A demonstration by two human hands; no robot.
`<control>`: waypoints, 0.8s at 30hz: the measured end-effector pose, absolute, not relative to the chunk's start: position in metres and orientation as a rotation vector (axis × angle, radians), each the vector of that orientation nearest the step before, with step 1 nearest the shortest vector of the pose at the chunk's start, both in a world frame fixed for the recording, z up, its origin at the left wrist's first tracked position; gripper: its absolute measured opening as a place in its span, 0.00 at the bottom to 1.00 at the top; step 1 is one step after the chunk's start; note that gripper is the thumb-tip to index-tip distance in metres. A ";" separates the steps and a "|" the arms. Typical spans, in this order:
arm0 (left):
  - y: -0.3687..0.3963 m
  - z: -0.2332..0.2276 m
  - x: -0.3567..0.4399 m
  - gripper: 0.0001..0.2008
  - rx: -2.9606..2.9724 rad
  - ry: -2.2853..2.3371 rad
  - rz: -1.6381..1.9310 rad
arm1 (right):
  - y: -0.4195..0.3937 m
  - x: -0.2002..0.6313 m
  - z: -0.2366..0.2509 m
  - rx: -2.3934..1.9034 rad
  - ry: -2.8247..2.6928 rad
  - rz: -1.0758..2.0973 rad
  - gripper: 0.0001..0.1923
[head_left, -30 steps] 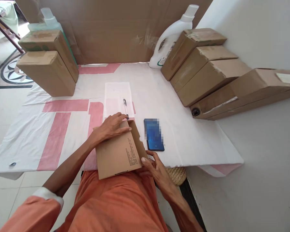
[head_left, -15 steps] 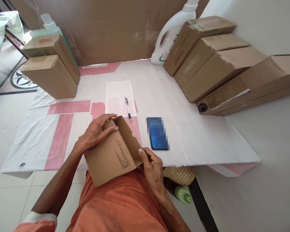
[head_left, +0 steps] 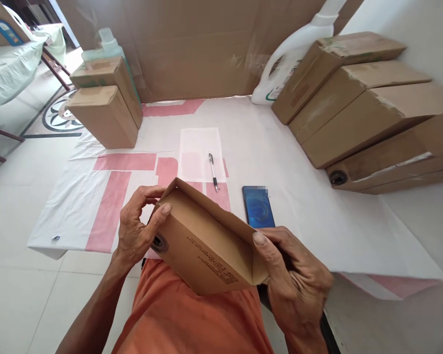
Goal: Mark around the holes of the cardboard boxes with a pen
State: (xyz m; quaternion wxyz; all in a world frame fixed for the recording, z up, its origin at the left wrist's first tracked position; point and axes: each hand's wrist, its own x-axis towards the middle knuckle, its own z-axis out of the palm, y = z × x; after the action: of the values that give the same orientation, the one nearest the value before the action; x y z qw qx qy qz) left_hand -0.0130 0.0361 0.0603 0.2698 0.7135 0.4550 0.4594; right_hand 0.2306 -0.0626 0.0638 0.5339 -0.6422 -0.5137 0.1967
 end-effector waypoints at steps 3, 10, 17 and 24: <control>0.039 0.068 -0.013 0.13 1.984 1.293 1.309 | -0.061 0.226 0.068 -1.509 -1.298 0.428 0.11; 0.043 0.064 -0.010 0.12 2.034 1.306 1.418 | -0.054 0.220 0.065 -1.518 -1.321 0.369 0.11; 0.039 0.049 -0.006 0.07 1.737 1.527 1.429 | -0.049 0.214 0.070 -1.533 -1.486 0.321 0.10; 0.031 0.055 -0.017 0.11 1.791 1.339 1.398 | -0.060 0.223 0.058 -1.436 -1.407 0.383 0.07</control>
State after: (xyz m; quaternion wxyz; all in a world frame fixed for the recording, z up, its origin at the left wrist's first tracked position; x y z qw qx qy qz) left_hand -0.0169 0.0306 0.0552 0.2496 0.6576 0.4918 0.5132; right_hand 0.2227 -0.0597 0.0584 0.5206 -0.5990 -0.5870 0.1599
